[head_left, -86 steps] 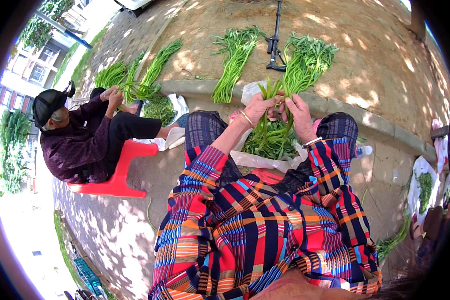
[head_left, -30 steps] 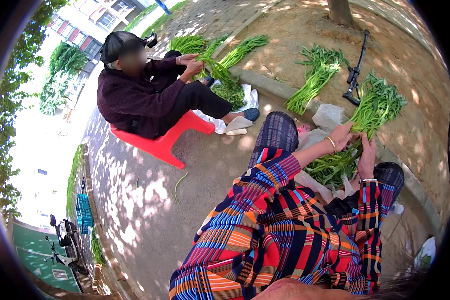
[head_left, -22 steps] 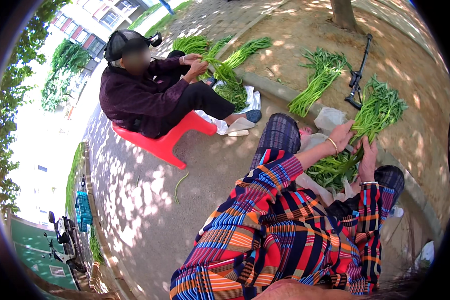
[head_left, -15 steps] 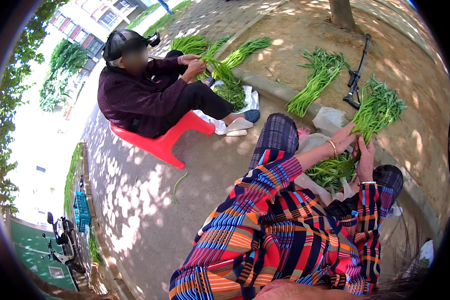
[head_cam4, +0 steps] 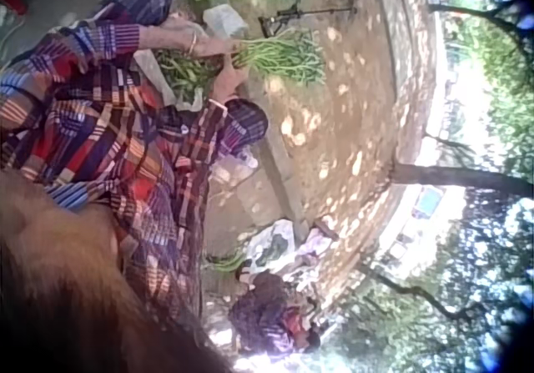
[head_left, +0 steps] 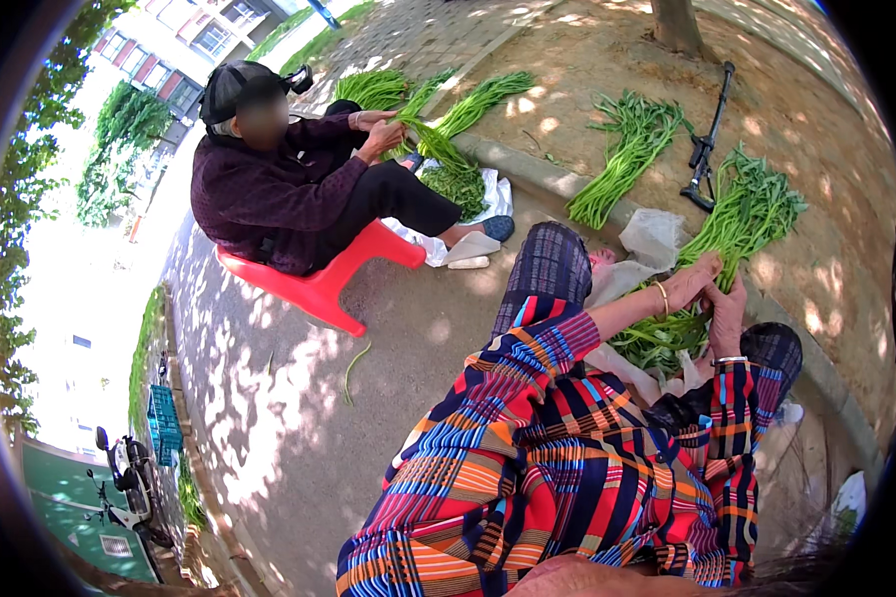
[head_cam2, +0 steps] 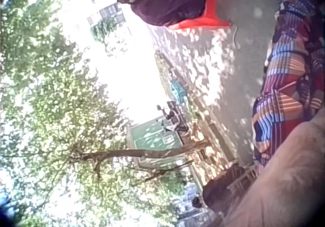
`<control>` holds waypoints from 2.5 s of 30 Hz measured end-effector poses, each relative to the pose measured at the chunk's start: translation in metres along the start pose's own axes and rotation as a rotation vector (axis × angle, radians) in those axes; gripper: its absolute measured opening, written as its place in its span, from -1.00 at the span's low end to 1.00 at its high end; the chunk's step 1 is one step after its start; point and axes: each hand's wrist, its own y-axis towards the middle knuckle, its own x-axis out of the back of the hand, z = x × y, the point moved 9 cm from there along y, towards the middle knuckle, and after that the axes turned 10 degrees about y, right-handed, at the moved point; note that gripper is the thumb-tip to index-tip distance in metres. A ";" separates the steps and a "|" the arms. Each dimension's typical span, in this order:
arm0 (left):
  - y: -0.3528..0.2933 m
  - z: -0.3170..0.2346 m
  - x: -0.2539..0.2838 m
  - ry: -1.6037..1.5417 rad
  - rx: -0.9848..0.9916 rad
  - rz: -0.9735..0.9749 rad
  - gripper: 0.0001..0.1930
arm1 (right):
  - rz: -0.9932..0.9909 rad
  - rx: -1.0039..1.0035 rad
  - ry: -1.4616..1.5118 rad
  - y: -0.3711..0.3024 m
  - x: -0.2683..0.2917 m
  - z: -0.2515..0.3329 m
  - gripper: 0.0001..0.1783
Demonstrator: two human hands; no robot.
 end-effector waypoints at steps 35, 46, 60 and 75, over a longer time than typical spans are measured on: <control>-0.008 0.022 0.020 -0.110 0.026 -0.470 -0.63 | -0.036 0.027 0.299 0.002 0.012 0.002 -0.88; -0.005 0.025 0.020 -0.067 0.021 -0.483 -0.71 | 0.090 0.005 0.481 0.004 0.001 0.001 -0.85; -0.001 0.007 -0.007 0.134 -0.320 -0.146 -0.04 | 0.201 -0.096 0.602 -0.003 -0.019 0.003 -0.86; -0.011 0.016 -0.048 -0.272 0.231 0.152 -0.55 | 0.034 0.047 0.405 -0.005 0.006 0.025 -0.66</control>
